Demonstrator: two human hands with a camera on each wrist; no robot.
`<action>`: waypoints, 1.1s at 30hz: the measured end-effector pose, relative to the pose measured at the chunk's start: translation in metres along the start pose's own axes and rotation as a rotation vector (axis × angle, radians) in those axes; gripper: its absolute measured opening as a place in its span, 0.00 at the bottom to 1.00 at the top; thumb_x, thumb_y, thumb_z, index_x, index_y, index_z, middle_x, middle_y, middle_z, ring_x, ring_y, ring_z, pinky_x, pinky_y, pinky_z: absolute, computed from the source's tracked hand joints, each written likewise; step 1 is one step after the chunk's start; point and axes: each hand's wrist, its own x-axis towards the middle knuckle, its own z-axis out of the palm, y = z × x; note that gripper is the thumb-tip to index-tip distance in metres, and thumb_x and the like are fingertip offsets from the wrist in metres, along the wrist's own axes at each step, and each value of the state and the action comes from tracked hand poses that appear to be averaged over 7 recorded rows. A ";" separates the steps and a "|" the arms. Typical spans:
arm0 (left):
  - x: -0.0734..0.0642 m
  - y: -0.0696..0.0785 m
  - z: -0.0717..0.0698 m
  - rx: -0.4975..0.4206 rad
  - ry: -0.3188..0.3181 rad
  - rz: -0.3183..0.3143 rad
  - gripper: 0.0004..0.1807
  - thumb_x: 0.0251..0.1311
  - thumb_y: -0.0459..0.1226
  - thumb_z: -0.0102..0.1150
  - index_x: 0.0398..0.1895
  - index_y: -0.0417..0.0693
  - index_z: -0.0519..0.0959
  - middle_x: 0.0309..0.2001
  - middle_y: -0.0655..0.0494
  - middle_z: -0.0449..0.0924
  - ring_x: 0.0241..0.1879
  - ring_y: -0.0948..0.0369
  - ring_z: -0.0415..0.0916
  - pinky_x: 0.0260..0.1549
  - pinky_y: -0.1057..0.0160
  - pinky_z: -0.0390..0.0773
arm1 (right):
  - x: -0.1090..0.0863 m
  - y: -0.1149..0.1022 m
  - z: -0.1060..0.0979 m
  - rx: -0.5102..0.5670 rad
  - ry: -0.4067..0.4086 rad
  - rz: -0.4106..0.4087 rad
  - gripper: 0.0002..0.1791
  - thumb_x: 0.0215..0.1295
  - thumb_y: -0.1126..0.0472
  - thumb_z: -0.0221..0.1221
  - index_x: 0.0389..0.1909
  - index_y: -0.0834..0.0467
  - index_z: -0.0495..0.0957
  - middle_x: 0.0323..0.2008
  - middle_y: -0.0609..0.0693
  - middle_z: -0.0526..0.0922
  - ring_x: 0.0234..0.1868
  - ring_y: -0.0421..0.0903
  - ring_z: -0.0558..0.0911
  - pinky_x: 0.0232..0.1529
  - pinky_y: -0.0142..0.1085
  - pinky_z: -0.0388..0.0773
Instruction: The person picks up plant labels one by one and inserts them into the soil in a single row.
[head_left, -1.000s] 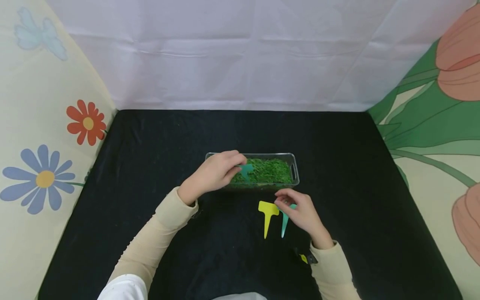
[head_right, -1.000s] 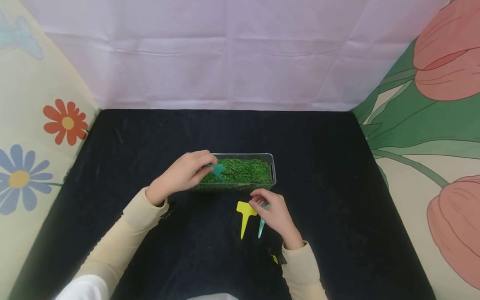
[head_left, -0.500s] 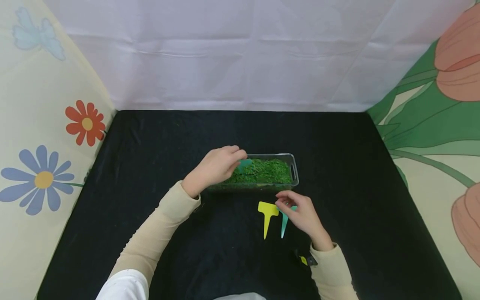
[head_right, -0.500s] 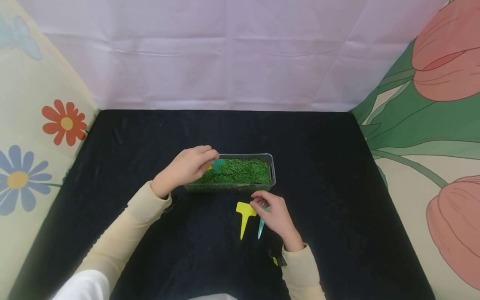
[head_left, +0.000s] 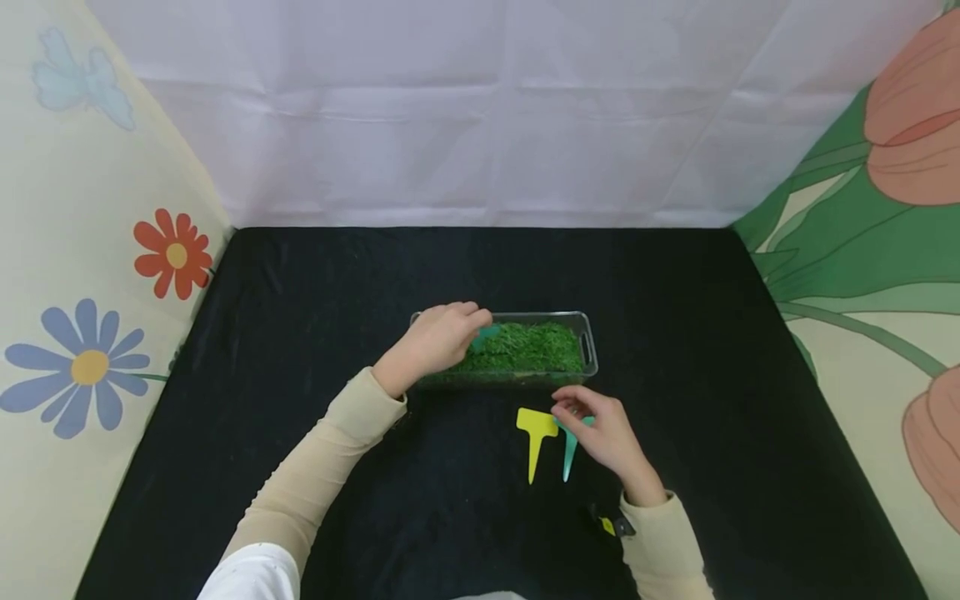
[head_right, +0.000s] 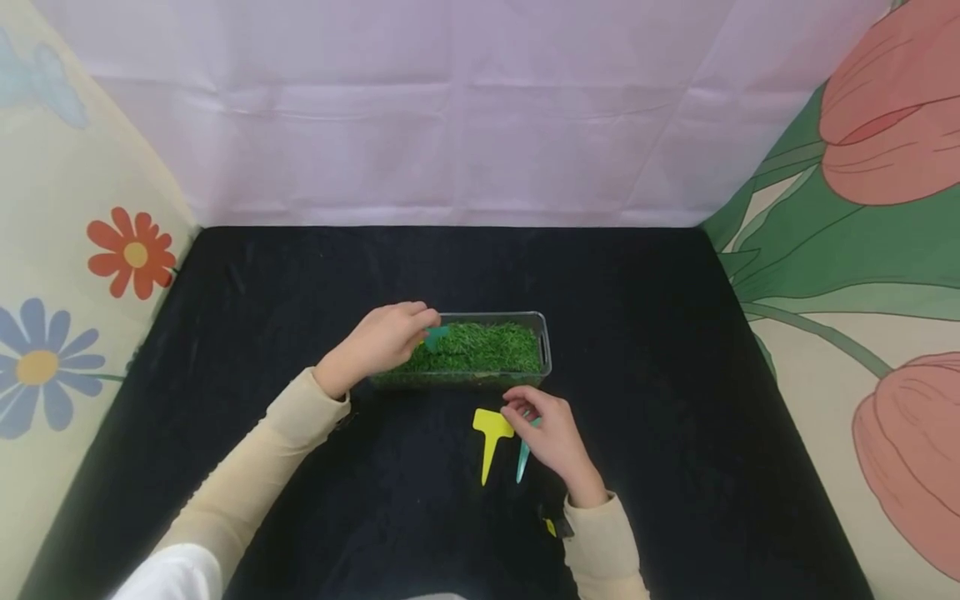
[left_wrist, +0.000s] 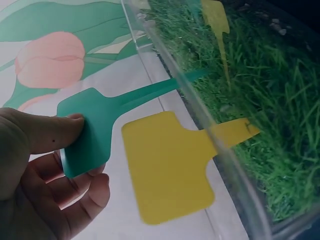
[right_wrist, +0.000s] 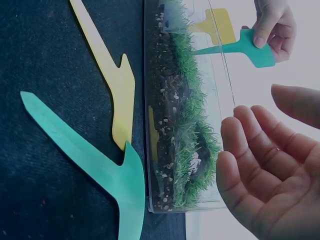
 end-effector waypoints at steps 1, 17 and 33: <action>0.000 0.000 0.001 0.002 0.001 0.000 0.07 0.63 0.30 0.50 0.40 0.47 0.76 0.29 0.54 0.73 0.20 0.63 0.63 0.18 0.68 0.63 | -0.001 0.000 0.000 0.001 -0.001 0.006 0.09 0.60 0.65 0.59 0.39 0.65 0.78 0.31 0.50 0.80 0.30 0.40 0.77 0.30 0.34 0.75; -0.005 0.005 0.014 0.035 0.019 0.029 0.06 0.62 0.30 0.51 0.39 0.46 0.76 0.28 0.54 0.73 0.20 0.62 0.65 0.20 0.67 0.65 | -0.010 0.004 0.006 0.008 -0.007 0.044 0.08 0.59 0.66 0.59 0.39 0.65 0.78 0.30 0.47 0.80 0.29 0.39 0.77 0.29 0.33 0.75; 0.005 0.001 0.012 0.120 0.069 0.074 0.05 0.62 0.30 0.49 0.35 0.45 0.77 0.24 0.54 0.72 0.18 0.63 0.64 0.19 0.67 0.60 | -0.005 0.006 0.004 -0.009 0.017 0.015 0.07 0.59 0.68 0.58 0.38 0.66 0.78 0.30 0.48 0.80 0.28 0.39 0.77 0.28 0.33 0.75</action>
